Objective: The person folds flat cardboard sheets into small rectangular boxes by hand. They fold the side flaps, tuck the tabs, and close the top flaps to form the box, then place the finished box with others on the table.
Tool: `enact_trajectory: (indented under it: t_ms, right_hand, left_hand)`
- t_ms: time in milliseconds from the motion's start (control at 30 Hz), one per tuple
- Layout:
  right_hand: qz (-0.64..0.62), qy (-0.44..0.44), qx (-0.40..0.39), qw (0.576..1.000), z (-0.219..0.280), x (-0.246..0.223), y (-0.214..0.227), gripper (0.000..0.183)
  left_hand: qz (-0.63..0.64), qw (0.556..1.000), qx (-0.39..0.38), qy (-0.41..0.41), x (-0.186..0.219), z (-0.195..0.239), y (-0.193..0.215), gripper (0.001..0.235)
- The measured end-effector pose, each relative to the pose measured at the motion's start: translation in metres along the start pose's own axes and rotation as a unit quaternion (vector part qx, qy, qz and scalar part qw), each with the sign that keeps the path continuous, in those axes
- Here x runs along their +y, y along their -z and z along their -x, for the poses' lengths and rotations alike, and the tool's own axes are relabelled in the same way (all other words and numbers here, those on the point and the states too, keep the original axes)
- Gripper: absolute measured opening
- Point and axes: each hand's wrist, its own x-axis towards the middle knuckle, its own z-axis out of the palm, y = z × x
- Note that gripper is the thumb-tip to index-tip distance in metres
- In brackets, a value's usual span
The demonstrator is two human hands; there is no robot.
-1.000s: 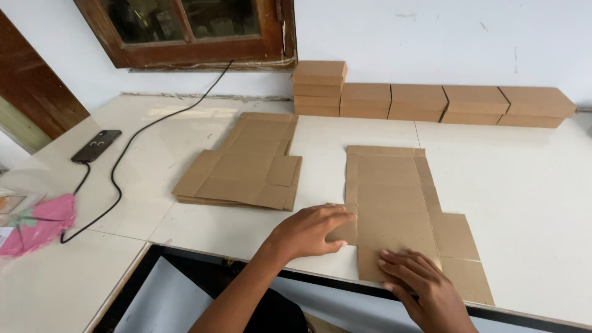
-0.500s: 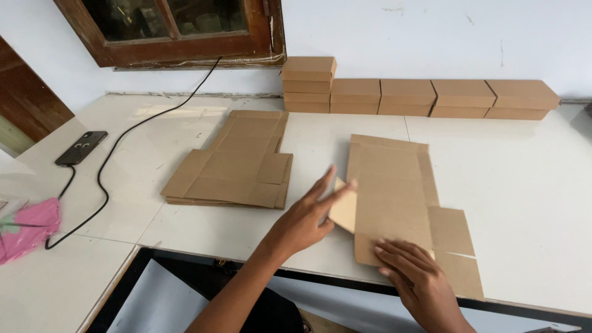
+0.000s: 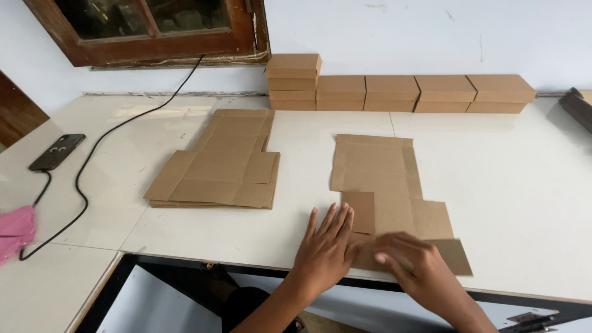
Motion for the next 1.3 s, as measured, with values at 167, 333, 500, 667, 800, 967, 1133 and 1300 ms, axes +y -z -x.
enact_trajectory:
  t_ms: [167, 333, 500, 667, 800, 967, 1133, 1300]
  right_hand:
    - [0.069, 0.021, -0.234, 0.969, -0.043, 0.012, 0.001, 0.065]
    - [0.119, -0.044, -0.359, 0.925, -0.083, 0.029, -0.009, 0.074]
    - [0.289, 0.064, -0.202, 0.934, -0.091, 0.080, -0.034, 0.061]
    - [0.134, 0.034, -0.265, 0.954, -0.089, 0.056, -0.027, 0.065]
    - [0.176, 0.040, -0.254, 0.950, -0.096, 0.054, -0.017, 0.061]
    - [0.300, -0.017, -0.185, 0.936, -0.122, 0.084, -0.025, 0.055]
    - [0.229, -0.043, -0.154, 0.960, -0.120, 0.094, -0.032, 0.066]
    - [0.238, -0.092, -0.139, 0.957, -0.119, 0.087, -0.032, 0.072]
  left_hand:
    - [-0.012, 0.999, 0.038, -0.006, 0.009, 0.001, -0.024, 0.053]
    - [-0.018, 0.997, 0.077, 0.024, 0.021, -0.001, -0.018, 0.052]
    - [-0.057, 0.996, 0.053, 0.036, 0.024, 0.007, -0.020, 0.061]
    - [-0.087, 0.991, 0.078, 0.070, 0.033, 0.006, -0.032, 0.057]
    - [-0.151, 0.983, 0.071, 0.080, 0.037, 0.005, -0.040, 0.066]
    - [-0.141, 0.987, 0.048, 0.065, 0.028, 0.004, -0.043, 0.067]
    - [0.072, 0.987, -0.121, 0.074, -0.002, -0.037, 0.036, 0.059]
    - [0.042, 0.978, -0.123, 0.165, -0.087, -0.082, 0.021, 0.046]
